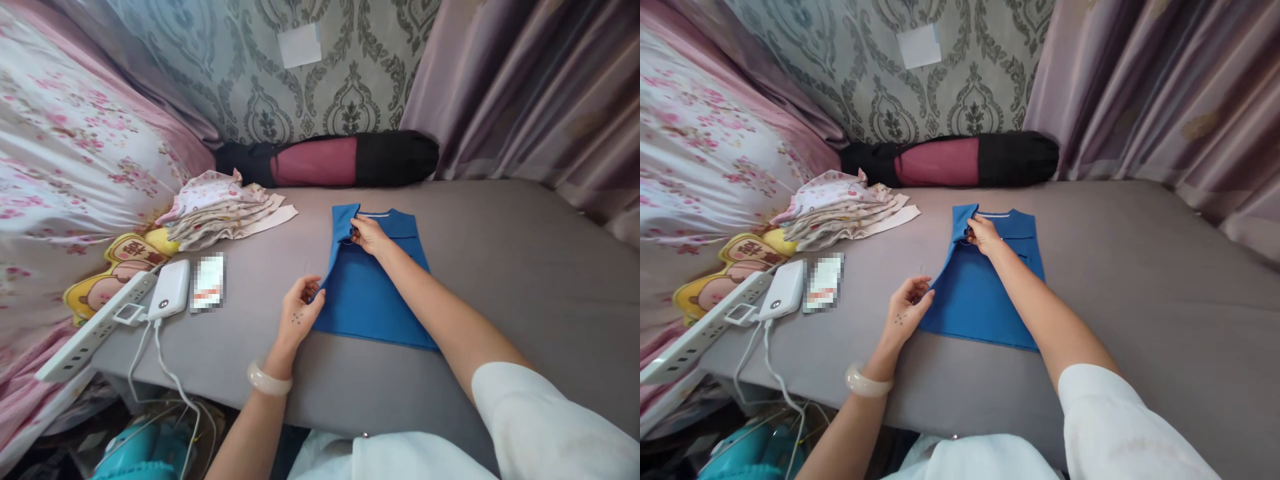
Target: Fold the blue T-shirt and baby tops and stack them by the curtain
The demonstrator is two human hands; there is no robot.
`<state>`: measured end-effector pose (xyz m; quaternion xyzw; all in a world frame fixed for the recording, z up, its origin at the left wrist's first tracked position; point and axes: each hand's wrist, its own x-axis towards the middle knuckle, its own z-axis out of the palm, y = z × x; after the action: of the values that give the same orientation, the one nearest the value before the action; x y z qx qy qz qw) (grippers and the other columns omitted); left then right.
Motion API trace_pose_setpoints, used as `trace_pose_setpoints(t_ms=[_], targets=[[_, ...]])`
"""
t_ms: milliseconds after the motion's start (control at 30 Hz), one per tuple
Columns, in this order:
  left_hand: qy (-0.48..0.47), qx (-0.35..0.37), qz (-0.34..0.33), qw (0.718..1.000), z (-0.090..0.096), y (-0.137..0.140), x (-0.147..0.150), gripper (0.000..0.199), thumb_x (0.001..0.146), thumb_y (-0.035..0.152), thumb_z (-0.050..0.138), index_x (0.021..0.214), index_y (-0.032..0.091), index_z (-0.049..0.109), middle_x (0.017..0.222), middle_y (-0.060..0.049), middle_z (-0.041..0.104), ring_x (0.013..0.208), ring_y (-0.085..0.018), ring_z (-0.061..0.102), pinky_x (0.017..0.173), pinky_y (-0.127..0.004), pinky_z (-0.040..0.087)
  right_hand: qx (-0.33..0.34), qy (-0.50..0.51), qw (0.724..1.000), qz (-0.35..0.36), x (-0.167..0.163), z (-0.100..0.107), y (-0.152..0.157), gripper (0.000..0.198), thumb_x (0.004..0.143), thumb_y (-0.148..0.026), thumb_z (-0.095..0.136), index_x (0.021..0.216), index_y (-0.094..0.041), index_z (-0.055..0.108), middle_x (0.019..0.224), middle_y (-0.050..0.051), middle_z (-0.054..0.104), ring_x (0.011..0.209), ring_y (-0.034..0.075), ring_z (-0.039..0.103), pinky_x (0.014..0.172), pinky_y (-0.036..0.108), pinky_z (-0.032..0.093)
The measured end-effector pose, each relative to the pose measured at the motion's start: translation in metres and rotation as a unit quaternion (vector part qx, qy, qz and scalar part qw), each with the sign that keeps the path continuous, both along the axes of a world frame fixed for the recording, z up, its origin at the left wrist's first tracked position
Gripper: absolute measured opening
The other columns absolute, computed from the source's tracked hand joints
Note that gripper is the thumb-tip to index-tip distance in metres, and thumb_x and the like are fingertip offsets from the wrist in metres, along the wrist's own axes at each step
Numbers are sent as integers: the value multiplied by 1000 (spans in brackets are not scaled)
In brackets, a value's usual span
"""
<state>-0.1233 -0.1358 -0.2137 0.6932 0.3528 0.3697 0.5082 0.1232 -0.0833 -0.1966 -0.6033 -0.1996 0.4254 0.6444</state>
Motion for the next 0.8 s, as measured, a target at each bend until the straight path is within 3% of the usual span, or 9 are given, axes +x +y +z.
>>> trace_pose_setpoints(t_ms=[233, 467, 633, 800], targets=[[3, 8, -48, 999, -2, -5, 0, 25, 80, 28, 63, 102, 17, 63, 83, -4, 66, 69, -11, 57, 66, -24, 45, -22, -19, 999, -20, 7, -2, -17, 12, 89, -13, 53, 95, -21, 59, 57, -8, 56, 42, 4, 50, 40, 14, 37], [3, -30, -91, 995, 2, -10, 3, 32, 80, 35, 67, 106, 16, 63, 93, -8, 72, 81, -16, 66, 74, -28, 51, -89, -126, 987, -37, 8, -5, -24, 21, 89, -13, 53, 109, -18, 60, 58, -7, 55, 42, 6, 52, 38, 14, 39], [-27, -85, -67, 994, 8, -11, 2, 38, 86, 49, 58, 102, 15, 63, 93, -9, 72, 71, -16, 68, 62, -27, 52, -98, -170, 979, -45, 12, -11, -26, 28, 86, -10, 55, 112, -17, 62, 55, -6, 56, 42, 7, 53, 38, 15, 38], [6, 1, -7, 1000, 2, -7, 0, 27, 88, 42, 56, 95, 17, 65, 88, -7, 71, 75, -16, 67, 66, -27, 52, -122, -210, 968, -60, 25, -17, -28, 35, 80, -11, 60, 114, -16, 61, 60, -2, 61, 51, 14, 59, 47, 22, 45]])
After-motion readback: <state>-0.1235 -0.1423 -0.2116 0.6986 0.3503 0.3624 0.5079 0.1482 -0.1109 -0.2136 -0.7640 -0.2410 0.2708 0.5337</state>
